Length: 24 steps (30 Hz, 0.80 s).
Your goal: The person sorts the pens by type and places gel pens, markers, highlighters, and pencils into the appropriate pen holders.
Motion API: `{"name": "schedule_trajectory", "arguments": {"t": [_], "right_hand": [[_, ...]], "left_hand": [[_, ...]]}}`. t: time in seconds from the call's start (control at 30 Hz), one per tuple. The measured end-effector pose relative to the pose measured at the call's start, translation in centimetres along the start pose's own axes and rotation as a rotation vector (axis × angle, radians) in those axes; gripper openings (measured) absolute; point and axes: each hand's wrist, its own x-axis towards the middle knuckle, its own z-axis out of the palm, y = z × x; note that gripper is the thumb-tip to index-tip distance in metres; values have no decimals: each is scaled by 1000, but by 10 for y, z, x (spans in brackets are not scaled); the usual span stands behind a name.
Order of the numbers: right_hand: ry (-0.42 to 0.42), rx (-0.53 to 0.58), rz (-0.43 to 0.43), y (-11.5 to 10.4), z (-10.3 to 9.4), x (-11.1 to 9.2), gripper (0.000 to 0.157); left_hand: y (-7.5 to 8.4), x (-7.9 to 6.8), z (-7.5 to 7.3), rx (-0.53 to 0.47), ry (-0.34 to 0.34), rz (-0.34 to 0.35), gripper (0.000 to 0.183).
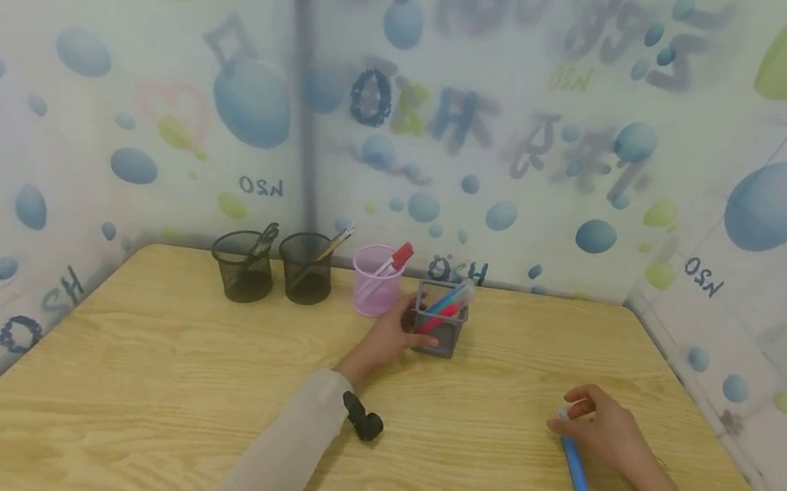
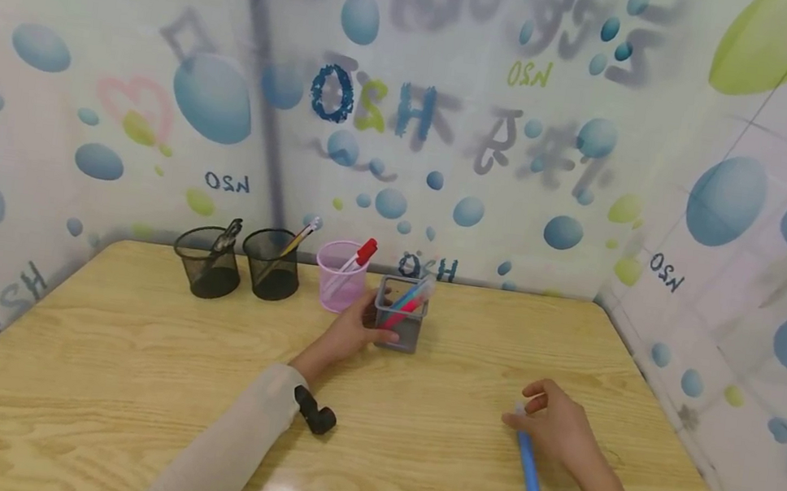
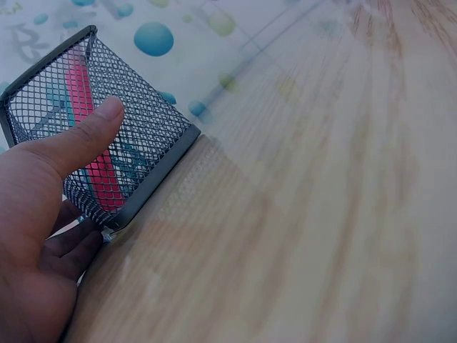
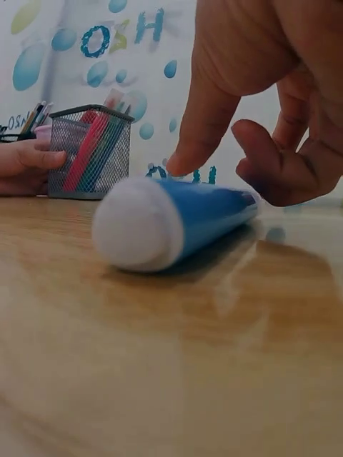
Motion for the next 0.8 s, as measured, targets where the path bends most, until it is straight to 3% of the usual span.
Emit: {"name": "schedule_trajectory", "arguments": {"t": [0.37, 0.8], "right_hand": [[-68, 121, -28, 15, 5, 1, 66], [-91, 80, 53, 15, 1, -2, 62]], "left_hand": [[1, -1, 0, 16, -1, 20, 87], [0, 0, 0, 25, -5, 26, 88]]}}
